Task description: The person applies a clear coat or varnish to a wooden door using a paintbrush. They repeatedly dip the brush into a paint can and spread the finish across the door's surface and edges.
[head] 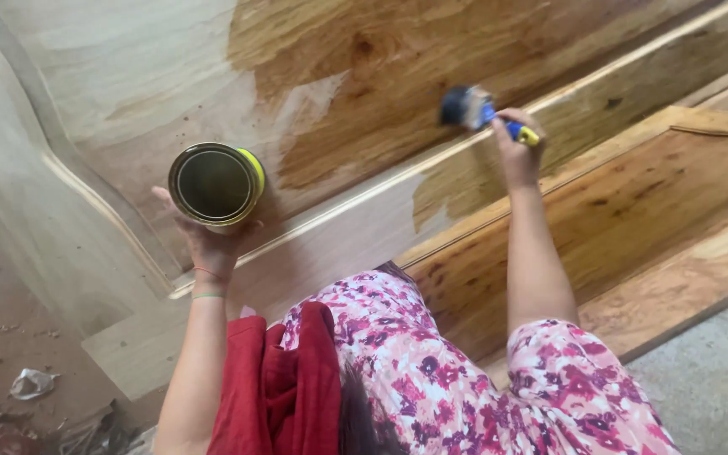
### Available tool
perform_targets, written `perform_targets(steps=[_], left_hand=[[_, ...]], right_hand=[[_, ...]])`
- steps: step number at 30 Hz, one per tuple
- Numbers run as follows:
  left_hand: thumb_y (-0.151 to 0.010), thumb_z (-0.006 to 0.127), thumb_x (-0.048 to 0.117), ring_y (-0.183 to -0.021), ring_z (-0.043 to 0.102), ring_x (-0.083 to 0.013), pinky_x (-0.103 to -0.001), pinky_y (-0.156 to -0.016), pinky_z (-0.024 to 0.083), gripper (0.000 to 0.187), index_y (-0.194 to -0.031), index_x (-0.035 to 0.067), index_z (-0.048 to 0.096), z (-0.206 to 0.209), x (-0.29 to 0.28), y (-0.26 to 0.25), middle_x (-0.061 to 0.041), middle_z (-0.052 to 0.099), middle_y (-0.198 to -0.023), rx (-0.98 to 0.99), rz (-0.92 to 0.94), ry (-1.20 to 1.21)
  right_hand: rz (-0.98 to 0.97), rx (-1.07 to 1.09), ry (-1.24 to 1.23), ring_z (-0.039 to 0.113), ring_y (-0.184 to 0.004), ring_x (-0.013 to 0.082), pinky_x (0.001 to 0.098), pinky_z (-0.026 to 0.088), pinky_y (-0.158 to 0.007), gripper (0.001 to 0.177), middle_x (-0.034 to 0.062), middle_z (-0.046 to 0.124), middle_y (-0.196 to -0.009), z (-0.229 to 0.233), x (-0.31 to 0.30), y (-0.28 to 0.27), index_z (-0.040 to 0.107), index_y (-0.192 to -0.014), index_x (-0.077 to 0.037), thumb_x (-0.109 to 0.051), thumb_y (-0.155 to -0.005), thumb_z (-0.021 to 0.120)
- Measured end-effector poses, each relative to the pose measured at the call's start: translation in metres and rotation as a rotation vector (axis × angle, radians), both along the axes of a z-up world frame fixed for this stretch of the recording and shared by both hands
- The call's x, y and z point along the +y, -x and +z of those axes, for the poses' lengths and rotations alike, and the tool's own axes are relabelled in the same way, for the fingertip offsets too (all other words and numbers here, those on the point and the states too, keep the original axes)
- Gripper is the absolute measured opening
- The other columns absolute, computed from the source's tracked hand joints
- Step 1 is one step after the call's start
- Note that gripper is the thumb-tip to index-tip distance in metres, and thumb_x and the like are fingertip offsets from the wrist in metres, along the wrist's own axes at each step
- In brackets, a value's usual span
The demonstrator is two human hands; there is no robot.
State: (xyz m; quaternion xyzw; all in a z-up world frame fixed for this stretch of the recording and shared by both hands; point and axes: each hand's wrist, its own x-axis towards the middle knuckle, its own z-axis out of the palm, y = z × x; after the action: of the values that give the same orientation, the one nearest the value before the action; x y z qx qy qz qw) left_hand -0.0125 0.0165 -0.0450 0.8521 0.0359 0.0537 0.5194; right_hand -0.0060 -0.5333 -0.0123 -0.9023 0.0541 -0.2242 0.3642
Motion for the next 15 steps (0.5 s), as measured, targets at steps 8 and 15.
perform_targets(steps=[8, 15], left_hand=[[-0.043, 0.113, 0.019, -0.130, 0.056, -0.0401, -0.049, -0.117, 0.040, 0.131, -0.144, -0.002, 0.033, -0.042, -0.022, -0.016, -0.027, 0.048, -0.136, -0.277, 0.082, -0.020], [-0.043, 0.114, 0.017, -0.132, 0.055, -0.0420, -0.051, -0.117, 0.041, 0.128, -0.140, -0.006, 0.035, -0.078, -0.014, -0.012, -0.030, 0.049, -0.138, -0.266, 0.138, -0.103]], right_hand=[[-0.074, 0.001, 0.580, 0.068, -0.071, 0.0222, 0.0342, 0.053, -0.066, 0.017, 0.0014, 0.062, -0.085, -0.050, 0.084, 0.040, 0.069, -0.096, -0.015, -0.006, -0.083, 0.074], [0.323, 0.084, -0.119, 0.073, -0.086, 0.0267, 0.0323, 0.057, -0.078, 0.018, 0.0039, 0.077, -0.092, -0.015, 0.242, 0.073, 0.076, -0.099, -0.014, -0.005, -0.083, 0.078]])
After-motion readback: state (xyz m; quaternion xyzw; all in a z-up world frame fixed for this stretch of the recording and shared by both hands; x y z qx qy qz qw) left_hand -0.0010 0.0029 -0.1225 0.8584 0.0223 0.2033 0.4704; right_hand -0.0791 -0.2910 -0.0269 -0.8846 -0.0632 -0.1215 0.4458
